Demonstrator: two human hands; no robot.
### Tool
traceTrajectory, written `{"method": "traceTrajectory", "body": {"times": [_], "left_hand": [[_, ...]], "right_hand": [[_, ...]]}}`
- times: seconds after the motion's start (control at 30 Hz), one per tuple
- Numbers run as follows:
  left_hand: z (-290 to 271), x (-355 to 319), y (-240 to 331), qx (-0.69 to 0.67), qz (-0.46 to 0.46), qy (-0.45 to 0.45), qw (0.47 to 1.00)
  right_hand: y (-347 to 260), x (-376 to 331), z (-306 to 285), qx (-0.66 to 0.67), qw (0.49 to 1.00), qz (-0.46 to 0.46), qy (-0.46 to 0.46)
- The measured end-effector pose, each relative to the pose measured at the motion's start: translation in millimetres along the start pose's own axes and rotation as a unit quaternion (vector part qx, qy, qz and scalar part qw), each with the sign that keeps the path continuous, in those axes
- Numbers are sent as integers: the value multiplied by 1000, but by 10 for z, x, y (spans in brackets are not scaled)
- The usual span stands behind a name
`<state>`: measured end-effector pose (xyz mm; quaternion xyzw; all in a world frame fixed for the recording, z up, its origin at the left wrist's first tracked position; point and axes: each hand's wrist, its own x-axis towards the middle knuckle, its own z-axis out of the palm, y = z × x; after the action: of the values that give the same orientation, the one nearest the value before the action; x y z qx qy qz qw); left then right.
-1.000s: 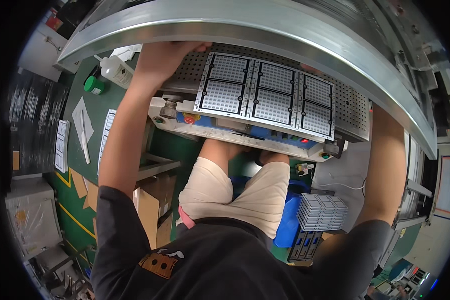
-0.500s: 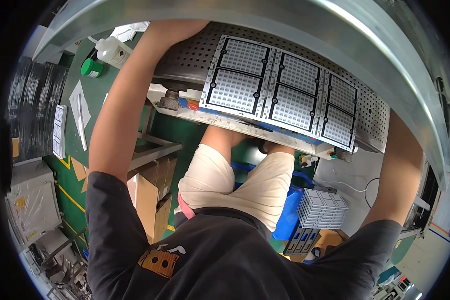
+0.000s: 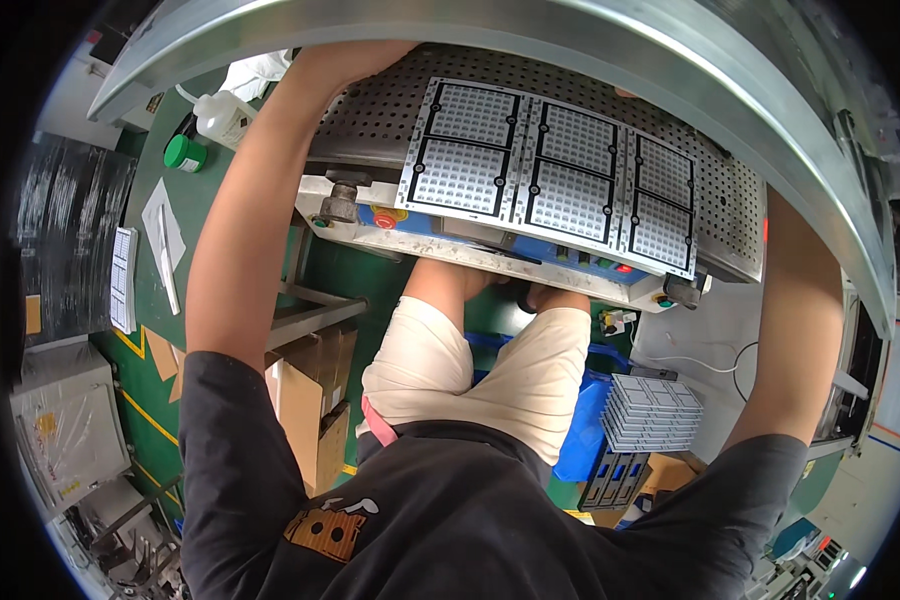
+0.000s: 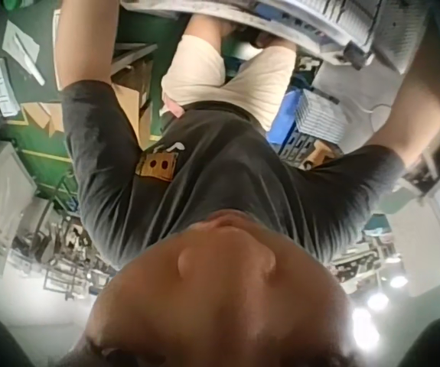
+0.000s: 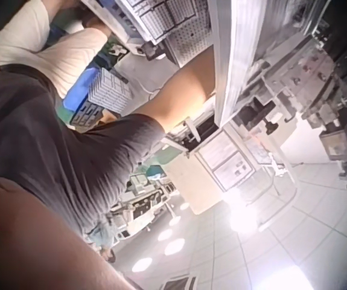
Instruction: Operating a machine to process or inspect sheets of electronic components in a production environment.
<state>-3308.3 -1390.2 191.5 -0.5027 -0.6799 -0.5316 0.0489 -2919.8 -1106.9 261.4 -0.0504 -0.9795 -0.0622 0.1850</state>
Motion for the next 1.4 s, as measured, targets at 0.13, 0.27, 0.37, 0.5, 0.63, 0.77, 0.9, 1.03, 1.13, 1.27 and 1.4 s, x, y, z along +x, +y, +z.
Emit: {"method": "traceTrajectory", "body": {"times": [0.13,0.27,0.37,0.5,0.63,0.77,0.9,1.03,1.13,1.27,1.4], "left_hand": [[62,69,-17,143,3,-18,990],[91,91,-185,213,87,-15,973],[157,174,-285,234,138,-12,962],[152,213,-456,175,235,14,956],[170,120,-487,110,166,-5,980],[207,125,-253,120,192,43,973],[201,116,-286,201,197,57,958],[202,66,-300,190,133,33,972],[205,66,-334,216,66,5,974],[173,81,-412,159,119,27,980],[101,109,-277,286,115,-3,951]], "right_hand": [[337,22,288,-50,998,20,43],[1061,331,956,-73,993,24,87],[1031,207,1074,-106,987,35,117],[1155,-114,1191,-159,974,60,147],[687,38,1125,49,959,265,83],[307,139,828,96,972,187,100],[127,206,719,97,974,129,161],[101,178,696,76,974,138,161],[97,172,686,60,975,138,160],[85,179,668,39,977,135,162],[53,181,661,17,977,130,168]]}}
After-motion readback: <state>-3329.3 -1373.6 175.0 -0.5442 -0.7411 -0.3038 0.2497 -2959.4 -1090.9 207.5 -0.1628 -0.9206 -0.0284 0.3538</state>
